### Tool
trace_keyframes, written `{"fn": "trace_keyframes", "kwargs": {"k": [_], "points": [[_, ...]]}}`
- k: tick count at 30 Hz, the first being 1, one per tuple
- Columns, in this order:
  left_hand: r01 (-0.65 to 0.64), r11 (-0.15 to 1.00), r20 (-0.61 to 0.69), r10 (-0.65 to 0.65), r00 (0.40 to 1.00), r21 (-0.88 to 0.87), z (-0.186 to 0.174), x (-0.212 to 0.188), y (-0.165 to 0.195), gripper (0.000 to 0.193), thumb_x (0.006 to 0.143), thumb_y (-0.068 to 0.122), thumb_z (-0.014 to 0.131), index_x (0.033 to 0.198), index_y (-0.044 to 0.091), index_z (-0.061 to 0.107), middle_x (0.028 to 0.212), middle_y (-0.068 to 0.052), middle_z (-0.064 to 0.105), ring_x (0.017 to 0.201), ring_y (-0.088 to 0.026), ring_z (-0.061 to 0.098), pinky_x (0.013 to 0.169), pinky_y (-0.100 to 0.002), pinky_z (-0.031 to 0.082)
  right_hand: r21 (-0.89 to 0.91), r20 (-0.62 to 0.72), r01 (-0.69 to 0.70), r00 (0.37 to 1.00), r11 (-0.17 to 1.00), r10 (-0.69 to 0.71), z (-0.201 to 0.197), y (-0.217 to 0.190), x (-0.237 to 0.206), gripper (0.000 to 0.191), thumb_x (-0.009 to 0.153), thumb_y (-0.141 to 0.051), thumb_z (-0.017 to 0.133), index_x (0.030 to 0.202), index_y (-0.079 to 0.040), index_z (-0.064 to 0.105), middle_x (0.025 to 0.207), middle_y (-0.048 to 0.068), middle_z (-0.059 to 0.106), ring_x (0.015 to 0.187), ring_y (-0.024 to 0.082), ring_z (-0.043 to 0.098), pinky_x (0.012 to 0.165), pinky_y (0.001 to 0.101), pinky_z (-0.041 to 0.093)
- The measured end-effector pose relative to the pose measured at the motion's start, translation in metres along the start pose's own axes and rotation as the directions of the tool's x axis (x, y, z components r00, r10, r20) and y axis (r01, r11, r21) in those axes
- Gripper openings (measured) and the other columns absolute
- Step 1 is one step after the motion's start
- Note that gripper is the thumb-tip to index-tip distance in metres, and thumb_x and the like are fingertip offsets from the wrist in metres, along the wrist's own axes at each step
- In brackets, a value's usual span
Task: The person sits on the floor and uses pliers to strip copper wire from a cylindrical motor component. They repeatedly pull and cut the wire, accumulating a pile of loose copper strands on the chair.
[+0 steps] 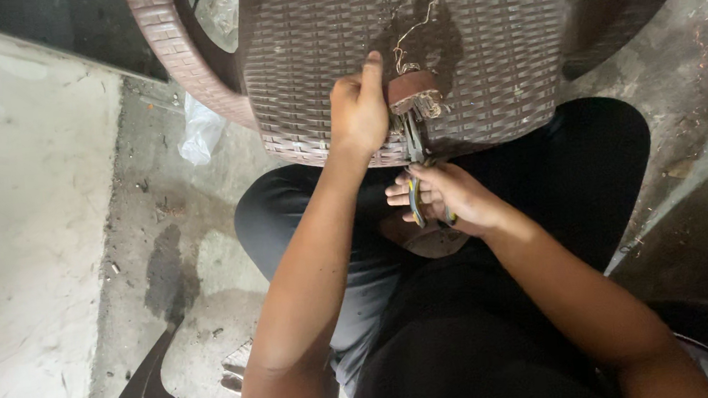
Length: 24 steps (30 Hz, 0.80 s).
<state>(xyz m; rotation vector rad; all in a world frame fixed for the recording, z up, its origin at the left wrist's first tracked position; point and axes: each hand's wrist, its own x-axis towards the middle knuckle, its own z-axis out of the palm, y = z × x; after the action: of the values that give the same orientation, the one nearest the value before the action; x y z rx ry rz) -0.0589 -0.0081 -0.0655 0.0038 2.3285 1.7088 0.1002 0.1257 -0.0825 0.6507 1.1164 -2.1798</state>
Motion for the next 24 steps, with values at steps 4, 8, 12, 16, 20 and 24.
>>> {"fn": "trace_keyframes", "kwargs": {"k": [4, 8, 12, 16, 20, 24], "points": [[-0.053, 0.999, -0.017, 0.053, 0.998, 0.006, 0.002, -0.009, 0.005, 0.068, 0.102, 0.048, 0.049, 0.058, -0.002, 0.052, 0.050, -0.010, 0.049, 0.054, -0.015, 0.046, 0.057, -0.041, 0.046, 0.049, 0.054, -0.073, 0.996, 0.996, 0.071, 0.008, -0.014, -0.015, 0.057, 0.097, -0.044, 0.048, 0.134, -0.001, 0.057, 0.135, 0.022, 0.065, 0.127, 0.035, 0.063, 0.093, 0.0505, 0.056], [-0.117, 0.993, -0.060, 0.118, 0.991, 0.023, 0.005, -0.021, 0.010, 0.064, 0.103, 0.044, 0.050, 0.059, -0.002, 0.055, 0.049, -0.010, 0.053, 0.050, -0.015, 0.049, 0.056, -0.040, 0.046, 0.187, 0.105, -0.088, 0.992, 0.978, 0.069, 0.009, -0.014, -0.014, 0.061, 0.096, -0.048, 0.048, 0.133, 0.000, 0.055, 0.133, 0.024, 0.063, 0.126, 0.040, 0.062, 0.095, 0.0590, 0.056], [-0.156, 0.988, -0.106, 0.157, 0.982, 0.015, 0.005, -0.029, 0.015, 0.063, 0.104, 0.041, 0.050, 0.059, -0.002, 0.054, 0.048, -0.011, 0.049, 0.048, -0.017, 0.046, 0.053, -0.041, 0.043, 0.282, 0.133, -0.093, 0.989, 0.955, 0.057, 0.003, -0.006, 0.001, 0.053, 0.099, -0.047, 0.048, 0.129, -0.004, 0.056, 0.119, 0.018, 0.066, 0.114, 0.036, 0.065, 0.093, 0.0617, 0.056], [-0.197, 0.980, -0.131, 0.194, 0.972, -0.005, 0.005, -0.033, 0.015, 0.062, 0.105, 0.039, 0.050, 0.060, -0.003, 0.053, 0.049, -0.010, 0.050, 0.048, -0.017, 0.045, 0.054, -0.040, 0.043, 0.295, 0.115, -0.077, 0.992, 0.952, 0.044, -0.002, 0.005, 0.016, 0.039, 0.098, -0.044, 0.050, 0.112, -0.009, 0.059, 0.094, 0.009, 0.064, 0.085, 0.024, 0.062, 0.073, 0.0486, 0.056], [-0.109, 0.994, -0.092, 0.109, 0.990, 0.012, 0.005, -0.024, 0.011, 0.068, 0.103, 0.047, 0.050, 0.057, -0.003, 0.053, 0.048, -0.011, 0.050, 0.049, -0.017, 0.047, 0.055, -0.040, 0.045, 0.286, 0.105, -0.057, 0.994, 0.956, 0.028, 0.002, 0.012, 0.021, 0.023, 0.099, -0.035, 0.056, 0.095, -0.012, 0.053, 0.080, 0.001, 0.052, 0.070, 0.017, 0.052, 0.059, 0.0372, 0.048], [0.003, 1.000, -0.031, -0.003, 1.000, 0.011, 0.001, -0.005, 0.004, 0.072, 0.100, 0.056, 0.049, 0.059, -0.003, 0.053, 0.051, -0.010, 0.050, 0.055, -0.016, 0.047, 0.058, -0.041, 0.046, 0.204, 0.018, 0.015, 1.000, 0.979, -0.019, 0.014, 0.013, 0.022, 0.015, 0.097, -0.021, 0.062, 0.091, -0.013, 0.051, 0.073, -0.001, 0.047, 0.065, 0.015, 0.050, 0.053, 0.0338, 0.043]]}}
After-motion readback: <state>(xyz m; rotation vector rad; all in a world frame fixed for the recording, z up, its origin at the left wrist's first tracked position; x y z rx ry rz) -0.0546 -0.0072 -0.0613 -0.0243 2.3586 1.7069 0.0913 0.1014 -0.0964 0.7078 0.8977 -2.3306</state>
